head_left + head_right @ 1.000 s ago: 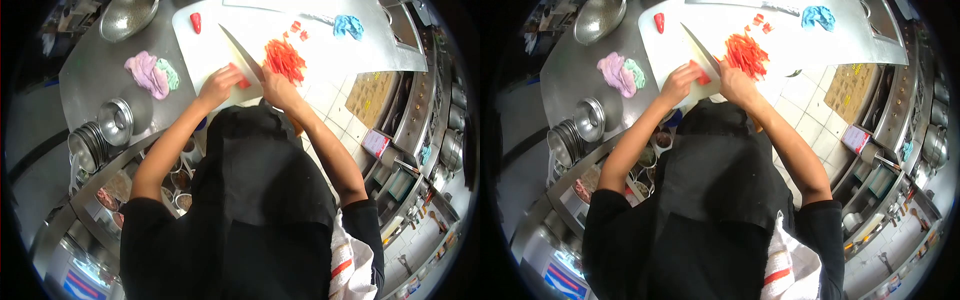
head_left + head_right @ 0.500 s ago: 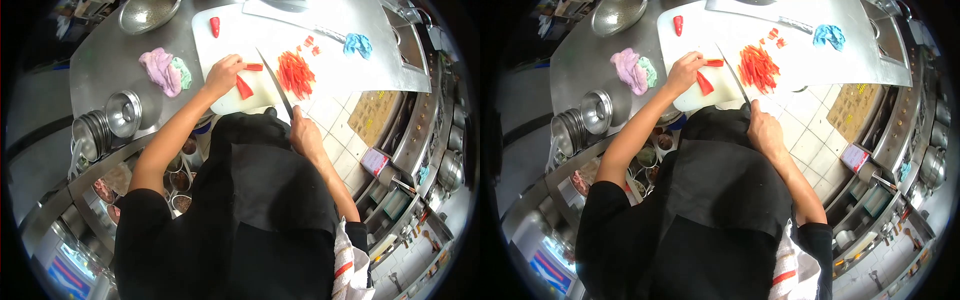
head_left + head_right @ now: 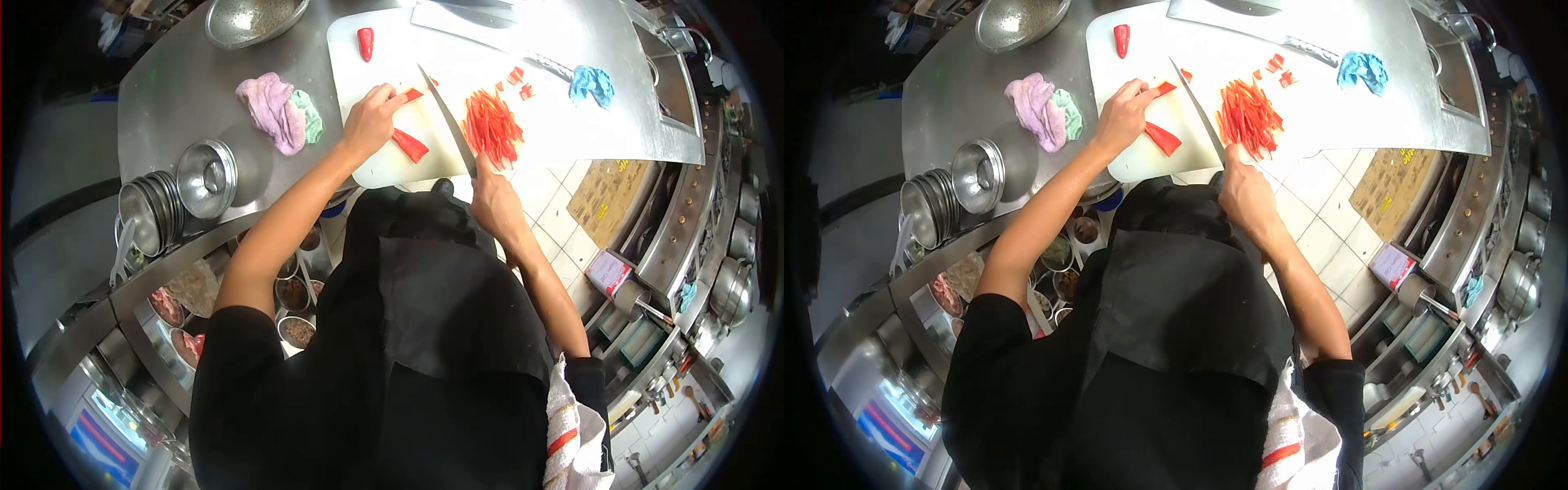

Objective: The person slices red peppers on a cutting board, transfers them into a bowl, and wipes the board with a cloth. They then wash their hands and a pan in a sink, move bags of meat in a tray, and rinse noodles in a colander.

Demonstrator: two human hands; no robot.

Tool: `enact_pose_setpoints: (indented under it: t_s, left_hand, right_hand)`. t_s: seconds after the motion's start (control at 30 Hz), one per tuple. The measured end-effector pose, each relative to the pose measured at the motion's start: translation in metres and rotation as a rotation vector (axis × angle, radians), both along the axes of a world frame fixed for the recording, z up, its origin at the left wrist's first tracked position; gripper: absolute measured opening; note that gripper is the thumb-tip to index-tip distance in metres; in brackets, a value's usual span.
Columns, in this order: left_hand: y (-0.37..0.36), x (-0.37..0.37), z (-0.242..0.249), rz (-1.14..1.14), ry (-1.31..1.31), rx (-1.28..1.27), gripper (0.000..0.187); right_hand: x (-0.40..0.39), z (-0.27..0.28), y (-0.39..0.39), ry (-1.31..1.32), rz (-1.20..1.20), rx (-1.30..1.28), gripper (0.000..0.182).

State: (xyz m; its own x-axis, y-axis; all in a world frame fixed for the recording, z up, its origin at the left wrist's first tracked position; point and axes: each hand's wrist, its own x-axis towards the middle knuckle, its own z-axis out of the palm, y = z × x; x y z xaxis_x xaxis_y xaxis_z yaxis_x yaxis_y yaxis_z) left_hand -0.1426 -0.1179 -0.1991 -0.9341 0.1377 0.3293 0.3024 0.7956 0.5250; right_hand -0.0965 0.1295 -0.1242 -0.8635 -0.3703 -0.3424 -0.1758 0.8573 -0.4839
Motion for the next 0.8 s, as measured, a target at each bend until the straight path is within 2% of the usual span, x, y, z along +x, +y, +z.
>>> enact_pose_setpoints:
  t_s: [0.07,0.13,0.2,0.3,0.37,0.47,0.57,0.63,0.67,0.7,0.77,0.8]
  left_hand:
    - [0.001,-0.008,-0.005,-0.039,0.106,0.015,0.026]
    - [0.002,-0.012,-0.006,-0.049,0.096,0.036,0.027]
    - [0.002,-0.013,-0.006,-0.063,0.083,0.053,0.028]
    - [0.000,-0.014,-0.005,-0.088,0.121,0.050,0.023]
    - [-0.001,-0.016,-0.006,-0.037,0.027,0.030,0.016]
    - [0.001,-0.021,-0.006,-0.039,0.086,0.087,0.012]
    - [0.003,-0.025,-0.008,-0.037,0.071,0.063,0.013]
    - [0.000,-0.023,-0.009,-0.026,0.088,0.068,0.016]
    - [0.000,-0.022,-0.009,-0.021,0.105,0.077,0.019]
    - [0.003,-0.016,-0.001,-0.020,0.109,0.074,0.019]
    - [0.009,0.008,0.026,0.137,0.046,0.019,0.022]
    - [0.006,0.019,0.024,0.069,0.103,-0.008,0.024]
  right_hand:
    - [0.003,0.009,0.001,-0.042,0.026,0.036,0.022]
    - [0.001,0.006,0.001,-0.081,0.045,0.071,0.022]
    - [-0.006,-0.012,-0.002,-0.023,0.081,-0.012,0.030]
    - [-0.025,-0.026,-0.009,0.004,0.109,-0.043,0.029]
    - [-0.018,-0.017,-0.004,0.046,0.103,-0.085,0.027]
    - [-0.012,0.000,0.002,-0.038,0.061,-0.048,0.022]
    - [-0.012,-0.020,0.003,-0.088,0.093,0.072,0.024]
    - [-0.027,-0.033,-0.005,0.087,0.153,-0.047,0.025]
    - [-0.026,-0.034,-0.002,0.087,0.153,-0.049,0.025]
    - [-0.029,-0.026,-0.003,0.066,0.114,-0.078,0.024]
    - [-0.039,-0.009,-0.005,0.030,0.052,-0.137,0.025]
    - [-0.038,-0.004,-0.001,-0.075,0.074,-0.052,0.029]
